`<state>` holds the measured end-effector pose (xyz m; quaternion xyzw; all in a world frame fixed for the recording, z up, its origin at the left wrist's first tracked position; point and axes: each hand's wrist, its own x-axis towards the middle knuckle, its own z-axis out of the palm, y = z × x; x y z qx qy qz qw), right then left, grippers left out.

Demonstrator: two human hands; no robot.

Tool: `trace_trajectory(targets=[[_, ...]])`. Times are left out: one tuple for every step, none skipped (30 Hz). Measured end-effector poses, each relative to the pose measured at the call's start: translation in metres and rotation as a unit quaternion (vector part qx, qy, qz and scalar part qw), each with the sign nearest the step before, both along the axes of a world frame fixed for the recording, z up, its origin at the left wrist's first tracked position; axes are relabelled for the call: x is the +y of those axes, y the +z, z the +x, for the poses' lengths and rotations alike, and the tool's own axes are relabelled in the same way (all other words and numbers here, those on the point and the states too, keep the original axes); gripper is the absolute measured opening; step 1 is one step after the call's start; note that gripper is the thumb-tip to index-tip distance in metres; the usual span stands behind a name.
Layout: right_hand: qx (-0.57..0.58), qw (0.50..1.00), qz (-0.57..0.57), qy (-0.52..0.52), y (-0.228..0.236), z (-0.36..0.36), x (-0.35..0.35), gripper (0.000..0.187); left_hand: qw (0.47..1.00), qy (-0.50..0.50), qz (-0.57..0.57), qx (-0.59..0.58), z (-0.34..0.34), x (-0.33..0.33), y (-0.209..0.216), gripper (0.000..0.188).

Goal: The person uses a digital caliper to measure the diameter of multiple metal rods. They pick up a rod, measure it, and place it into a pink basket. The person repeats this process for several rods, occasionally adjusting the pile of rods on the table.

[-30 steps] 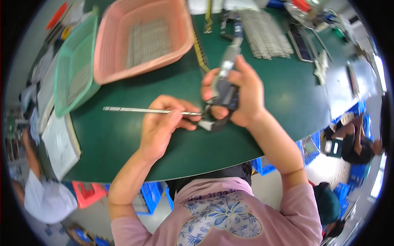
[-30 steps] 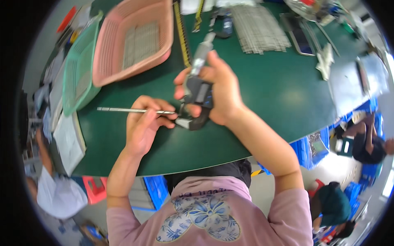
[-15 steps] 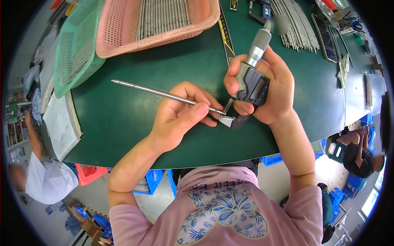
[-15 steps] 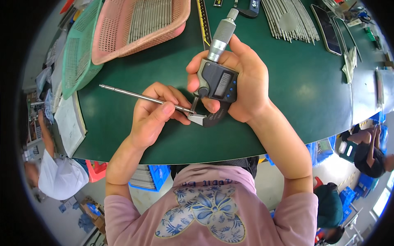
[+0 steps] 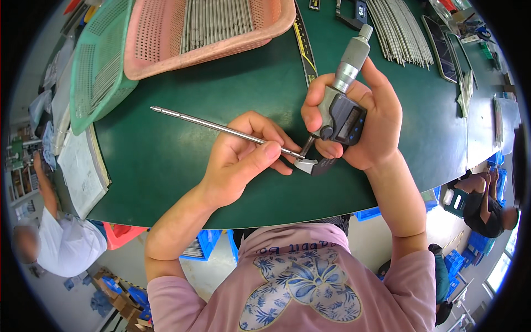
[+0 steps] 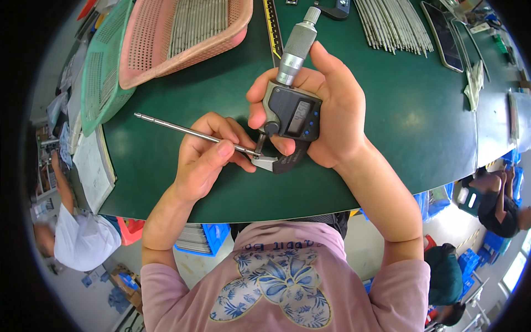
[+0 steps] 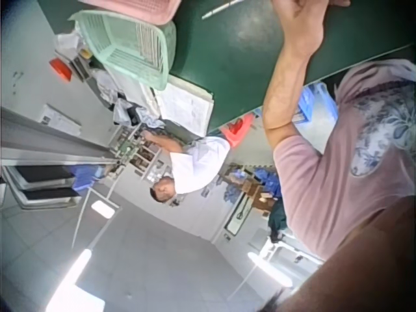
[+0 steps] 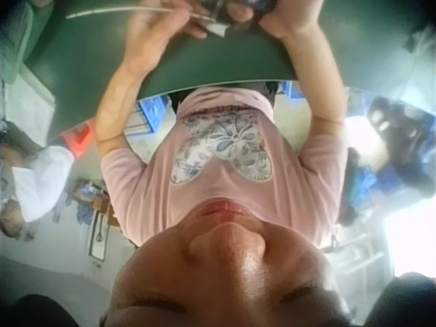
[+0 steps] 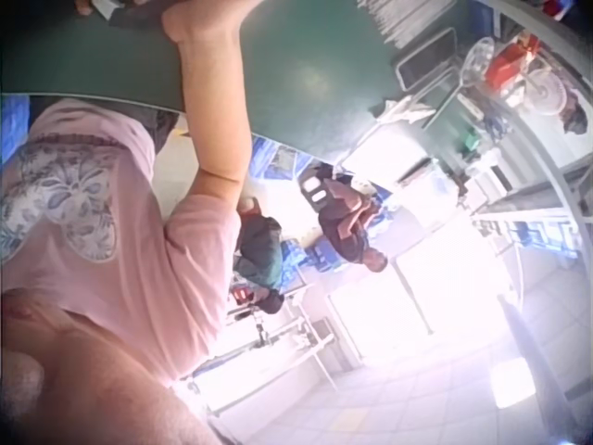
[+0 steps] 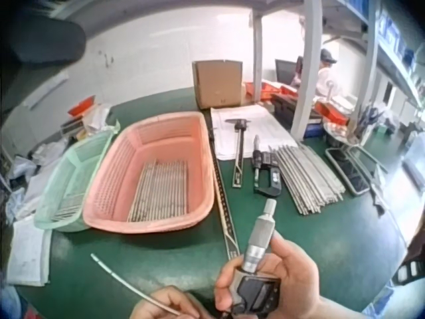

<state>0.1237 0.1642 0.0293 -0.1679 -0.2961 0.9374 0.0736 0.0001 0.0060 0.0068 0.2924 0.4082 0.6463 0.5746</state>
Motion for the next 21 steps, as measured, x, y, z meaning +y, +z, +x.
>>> trace_trajectory(targets=[[0.003,1.000,0.011,-0.005,0.0004,-0.0004,-0.0003,0.072,1.000,0.002,-0.001,-0.002,0.0000,-0.0002,-0.0004,0.018],[0.007,1.000,0.021,-0.011,0.0016,-0.0010,-0.0009,0.071,1.000,0.004,-0.003,-0.003,0.0002,-0.0005,-0.0010,0.018],[0.010,0.999,0.032,-0.017,0.0022,-0.0012,-0.0014,0.070,1.000,0.006,-0.004,-0.004,0.0003,-0.0006,-0.0012,0.017],[0.003,0.999,0.029,-0.019,0.0018,-0.0009,-0.0015,0.070,1.000,0.005,-0.001,-0.006,0.0005,-0.0002,-0.0011,0.017],[-0.005,0.999,0.027,-0.021,0.0013,-0.0005,-0.0015,0.070,1.000,0.004,0.003,-0.008,0.0007,0.0003,-0.0007,0.017],[-0.012,0.999,0.025,-0.023,0.0011,-0.0001,-0.0017,0.071,1.000,0.003,0.006,-0.009,0.0008,0.0009,-0.0005,0.017],[-0.017,0.999,0.042,-0.024,0.0014,-0.0003,-0.0025,0.070,1.000,0.001,0.007,-0.006,0.0006,0.0006,-0.0011,0.016],[-0.022,0.998,0.058,-0.024,0.0026,-0.0005,-0.0034,0.069,1.000,-0.001,0.008,-0.004,0.0002,0.0000,-0.0021,0.016],[-0.026,0.997,0.075,-0.024,0.0031,-0.0005,-0.0040,0.069,1.000,-0.004,0.008,-0.001,0.0001,-0.0004,-0.0025,0.016],[-0.026,0.997,0.072,-0.022,0.0025,-0.0005,-0.0037,0.070,1.000,-0.001,0.008,-0.001,0.0002,-0.0002,-0.0028,0.016],[-0.026,0.997,0.068,-0.020,0.0020,-0.0007,-0.0032,0.071,1.000,0.002,0.007,-0.001,0.0003,-0.0002,-0.0030,0.016],[-0.027,0.997,0.065,-0.017,0.0015,-0.0007,-0.0029,0.072,1.000,0.004,0.005,0.000,0.0004,-0.0002,-0.0032,0.016],[-0.022,0.998,0.047,-0.019,0.0019,-0.0004,-0.0030,0.073,1.000,0.004,0.005,-0.001,0.0006,0.0000,-0.0029,0.016],[-0.018,0.999,0.028,-0.021,0.0026,-0.0005,-0.0032,0.074,1.000,0.004,0.004,-0.001,0.0006,0.0001,-0.0026,0.016],[-0.014,1.000,0.010,-0.023,0.0032,-0.0004,-0.0034,0.075,1.000,0.004,0.003,-0.002,0.0005,0.0003,-0.0024,0.016],[-0.014,1.000,0.016,-0.022,0.0031,-0.0005,-0.0033,0.074,1.000,0.005,0.004,0.000,0.0005,0.0004,-0.0025,0.016],[-0.014,0.999,0.021,-0.021,0.0028,-0.0007,-0.0028,0.074,1.000,0.005,0.005,0.001,0.0003,0.0005,-0.0028,0.016],[-0.014,0.999,0.027,-0.021,0.0025,-0.0008,-0.0025,0.074,1.000,0.006,0.006,0.002,0.0002,0.0007,-0.0031,0.016],[-0.011,0.999,0.032,-0.019,0.0021,-0.0009,-0.0022,0.074,1.000,0.006,0.008,0.003,0.0001,0.0007,-0.0032,0.016],[-0.008,0.999,0.038,-0.018,0.0015,-0.0009,-0.0020,0.074,1.000,0.007,0.009,0.004,0.0000,0.0007,-0.0033,0.016],[-0.005,0.999,0.043,-0.017,0.0013,-0.0007,-0.0021,0.074,1.000,0.007,0.011,0.005,-0.0001,0.0007,-0.0032,0.015]])
